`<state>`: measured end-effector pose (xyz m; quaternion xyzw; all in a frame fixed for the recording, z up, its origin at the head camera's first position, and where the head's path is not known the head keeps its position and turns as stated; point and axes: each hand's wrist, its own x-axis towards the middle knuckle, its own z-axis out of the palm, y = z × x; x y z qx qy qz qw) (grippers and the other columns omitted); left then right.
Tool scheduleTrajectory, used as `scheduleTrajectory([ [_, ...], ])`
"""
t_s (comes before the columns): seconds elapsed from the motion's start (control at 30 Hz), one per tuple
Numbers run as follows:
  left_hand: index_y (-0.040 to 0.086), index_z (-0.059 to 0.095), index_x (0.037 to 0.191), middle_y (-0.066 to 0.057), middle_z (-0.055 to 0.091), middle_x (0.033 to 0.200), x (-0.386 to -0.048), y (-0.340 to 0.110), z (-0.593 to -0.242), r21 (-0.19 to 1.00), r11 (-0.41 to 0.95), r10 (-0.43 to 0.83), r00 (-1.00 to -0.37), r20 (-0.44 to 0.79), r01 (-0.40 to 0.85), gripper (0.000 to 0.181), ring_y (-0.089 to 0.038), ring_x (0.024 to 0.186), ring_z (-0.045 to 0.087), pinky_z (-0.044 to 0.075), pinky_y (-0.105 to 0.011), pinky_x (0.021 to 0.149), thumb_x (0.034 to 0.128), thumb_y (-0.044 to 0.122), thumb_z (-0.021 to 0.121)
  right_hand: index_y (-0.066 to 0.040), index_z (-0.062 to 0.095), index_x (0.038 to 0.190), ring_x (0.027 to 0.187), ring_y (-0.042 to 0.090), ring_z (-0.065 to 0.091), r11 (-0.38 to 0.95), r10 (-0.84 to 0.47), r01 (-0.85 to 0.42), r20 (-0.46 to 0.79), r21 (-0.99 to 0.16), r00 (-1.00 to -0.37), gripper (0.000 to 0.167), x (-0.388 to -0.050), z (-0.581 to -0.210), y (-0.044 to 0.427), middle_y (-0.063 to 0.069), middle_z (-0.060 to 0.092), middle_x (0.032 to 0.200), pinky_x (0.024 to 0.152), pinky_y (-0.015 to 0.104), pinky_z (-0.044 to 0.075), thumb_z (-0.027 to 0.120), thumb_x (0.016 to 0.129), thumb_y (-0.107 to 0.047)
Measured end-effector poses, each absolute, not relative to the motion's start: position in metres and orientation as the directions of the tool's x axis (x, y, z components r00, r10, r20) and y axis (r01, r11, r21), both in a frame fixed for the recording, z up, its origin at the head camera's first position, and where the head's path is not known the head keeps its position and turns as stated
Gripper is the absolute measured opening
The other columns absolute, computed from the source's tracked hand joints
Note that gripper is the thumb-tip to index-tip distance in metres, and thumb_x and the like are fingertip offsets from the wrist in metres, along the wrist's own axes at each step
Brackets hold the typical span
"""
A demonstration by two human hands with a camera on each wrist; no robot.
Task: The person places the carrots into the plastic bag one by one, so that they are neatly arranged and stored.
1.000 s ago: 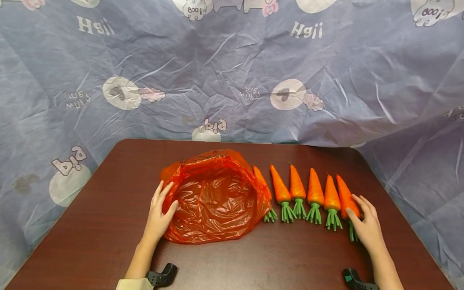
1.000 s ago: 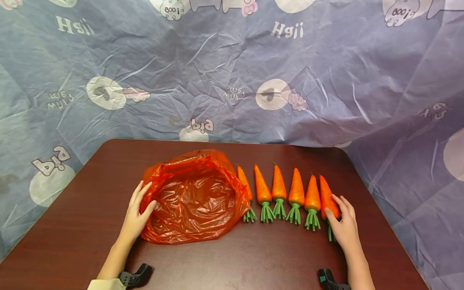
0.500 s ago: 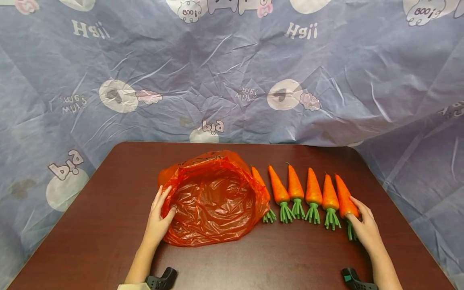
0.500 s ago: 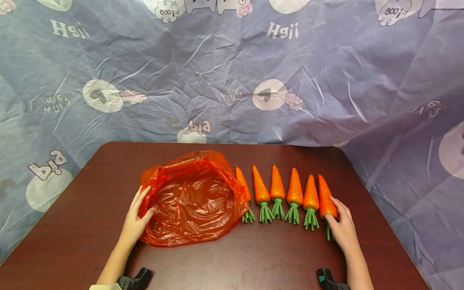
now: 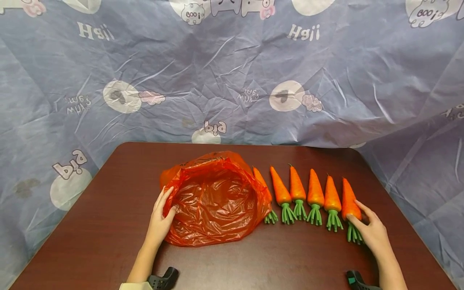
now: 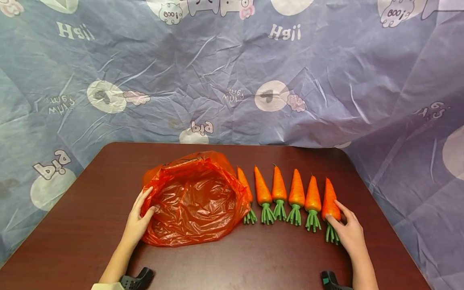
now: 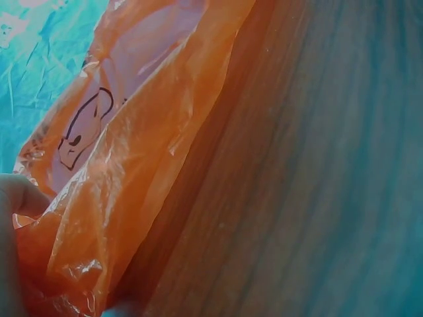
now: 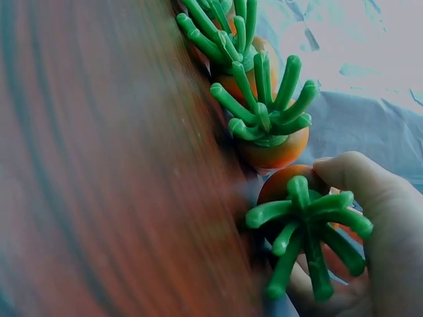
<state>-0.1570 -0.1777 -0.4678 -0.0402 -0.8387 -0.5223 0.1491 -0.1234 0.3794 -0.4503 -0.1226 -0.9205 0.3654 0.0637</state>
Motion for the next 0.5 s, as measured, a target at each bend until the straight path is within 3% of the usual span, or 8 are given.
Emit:
scheduleTrajectory([
  [0.1, 0.018, 0.041, 0.137, -0.017, 0.019, 0.149, -0.1567, -0.1777, -0.4679, 0.865, 0.452, -0.089, -0.954, 0.287, 0.218, 0.054, -0.039, 0.136, 0.017, 0.017, -0.069, 0.1, 0.0857, 0.005, 0.054, -0.01, 0.025, 0.143, 0.118, 0.051, 0.034, 0.685, 0.29, 0.208, -0.001, -0.699, -0.957, 0.069, -0.1229, -0.4479, 0.3802, 0.035, 0.037, 0.133, 0.087, 0.06, 0.031, 0.053, 0.088, -0.042],
  [0.27, 0.018, 0.04, 0.137, -0.017, 0.019, 0.149, -0.1569, -0.1786, -0.4688, 0.869, 0.445, -0.088, -0.955, 0.284, 0.218, 0.054, -0.039, 0.136, 0.017, 0.017, -0.069, 0.1, 0.0858, 0.004, 0.054, -0.009, 0.027, 0.142, 0.119, 0.054, 0.031, 0.684, 0.312, 0.241, -0.023, -0.689, -0.95, 0.069, -0.122, -0.4443, 0.3799, 0.035, 0.035, 0.133, 0.086, 0.061, 0.031, 0.052, 0.088, -0.044],
  [0.43, 0.017, 0.041, 0.136, -0.016, 0.019, 0.15, -0.1572, -0.1787, -0.4686, 0.871, 0.436, -0.086, -0.952, 0.293, 0.228, 0.054, -0.039, 0.136, 0.017, 0.017, -0.068, 0.101, 0.0857, 0.003, 0.053, -0.009, 0.026, 0.143, 0.115, 0.049, 0.037, 0.676, 0.333, 0.248, -0.013, -0.694, -0.943, 0.07, -0.1201, -0.4428, 0.3785, 0.035, 0.041, 0.13, 0.082, 0.056, 0.035, 0.051, 0.088, -0.045],
  [0.5, 0.016, 0.041, 0.136, -0.017, 0.019, 0.149, -0.1572, -0.1787, -0.4686, 0.872, 0.431, -0.085, -0.952, 0.295, 0.231, 0.054, -0.039, 0.136, 0.017, 0.016, -0.068, 0.101, 0.0857, 0.002, 0.053, -0.01, 0.029, 0.142, 0.11, 0.032, 0.047, 0.679, 0.351, 0.253, 0.002, -0.689, -0.936, 0.07, -0.12, -0.4423, 0.3777, 0.032, 0.043, 0.13, 0.079, 0.045, 0.04, 0.053, 0.087, -0.045],
])
